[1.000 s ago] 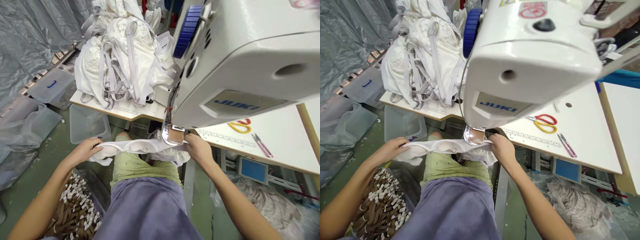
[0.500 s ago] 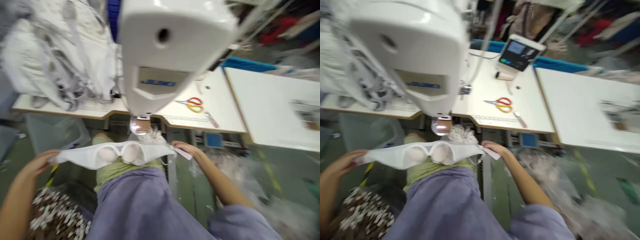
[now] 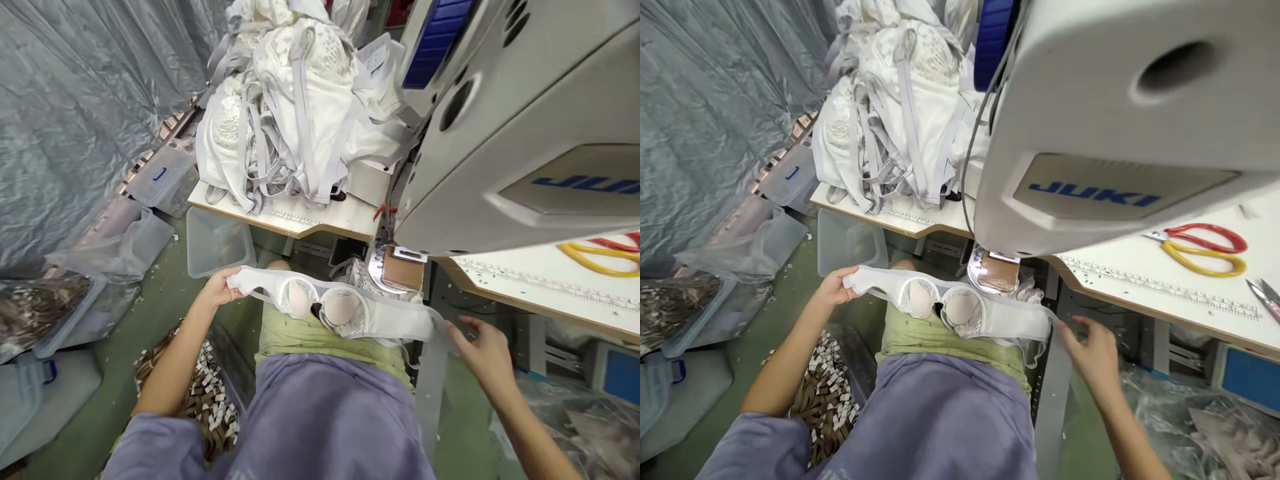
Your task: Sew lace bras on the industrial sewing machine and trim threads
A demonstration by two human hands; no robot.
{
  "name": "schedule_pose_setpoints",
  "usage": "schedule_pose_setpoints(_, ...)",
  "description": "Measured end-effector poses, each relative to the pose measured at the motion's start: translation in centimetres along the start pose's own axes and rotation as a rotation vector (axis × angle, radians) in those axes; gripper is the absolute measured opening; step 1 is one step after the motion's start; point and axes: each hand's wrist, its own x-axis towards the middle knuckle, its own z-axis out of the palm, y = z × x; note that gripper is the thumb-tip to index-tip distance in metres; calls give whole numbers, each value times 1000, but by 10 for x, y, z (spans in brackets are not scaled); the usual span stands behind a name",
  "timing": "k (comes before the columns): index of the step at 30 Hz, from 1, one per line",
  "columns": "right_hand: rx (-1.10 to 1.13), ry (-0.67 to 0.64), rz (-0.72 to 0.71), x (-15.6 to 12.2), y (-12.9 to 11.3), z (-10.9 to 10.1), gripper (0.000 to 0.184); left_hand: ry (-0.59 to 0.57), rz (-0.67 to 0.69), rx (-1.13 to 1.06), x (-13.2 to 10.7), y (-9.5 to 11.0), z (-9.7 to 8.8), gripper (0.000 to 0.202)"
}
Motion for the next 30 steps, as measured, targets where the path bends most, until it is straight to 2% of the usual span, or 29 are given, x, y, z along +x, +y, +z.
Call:
schedule_pose_setpoints(2, -229, -94, -202, -22, -28, 36, 35, -81, -21, 24, -6, -4, 24, 24)
schedule_pose_setpoints(5, -226, -533, -406, -59, -81, 104, 68, -206, -67, 78, -14, -12, 66, 23)
schedule_pose_setpoints(7, -106, -765, -425, -74, -113, 145, 86, -280, -98, 114, -18, -17, 92, 26)
schedule_pose_setpoints(8, -31, -864, -373, -77, -125, 162, 90, -311, -109, 129, -20, -19, 104, 26)
schedule_pose_setpoints(9, 14, -937, -316, -77, -135, 175, 85, -336, -117, 138, -22, -20, 114, 25)
schedule_pose_setpoints(11, 57, -1041, -226, -74, -144, 190, 57, -366, -120, 140, -25, -22, 130, 23)
schedule_pose_setpoints(12, 73, -1069, -183, -73, -145, 192, 44, -372, -118, 130, -27, -24, 135, 26)
schedule_pose_setpoints(14, 190, -1056, -46, -73, -144, 191, 42, -377, -54, 62, -30, -29, 143, 37)
schedule_pose_setpoints(17, 479, -889, 234, -82, -139, 181, 46, -411, 216, 25, -38, -46, 152, 38)
schedule_pose_setpoints(19, 588, -799, 324, -90, -137, 174, 46, -425, 383, 137, -45, -61, 159, 41)
schedule_pose_setpoints(21, 623, -764, 356, -96, -135, 168, 46, -411, 426, 254, -52, -73, 166, 43)
schedule_pose_setpoints(24, 639, -737, 365, -101, -134, 159, 45, -374, 408, 336, -62, -81, 176, 27)
schedule_pose_setpoints(27, 638, -733, 359, -103, -135, 152, 45, -345, 448, 434, -73, -77, 182, 21)
schedule_pose_setpoints(30, 634, -735, 351, -105, -138, 146, 43, -354, 500, 511, -84, -70, 184, 24)
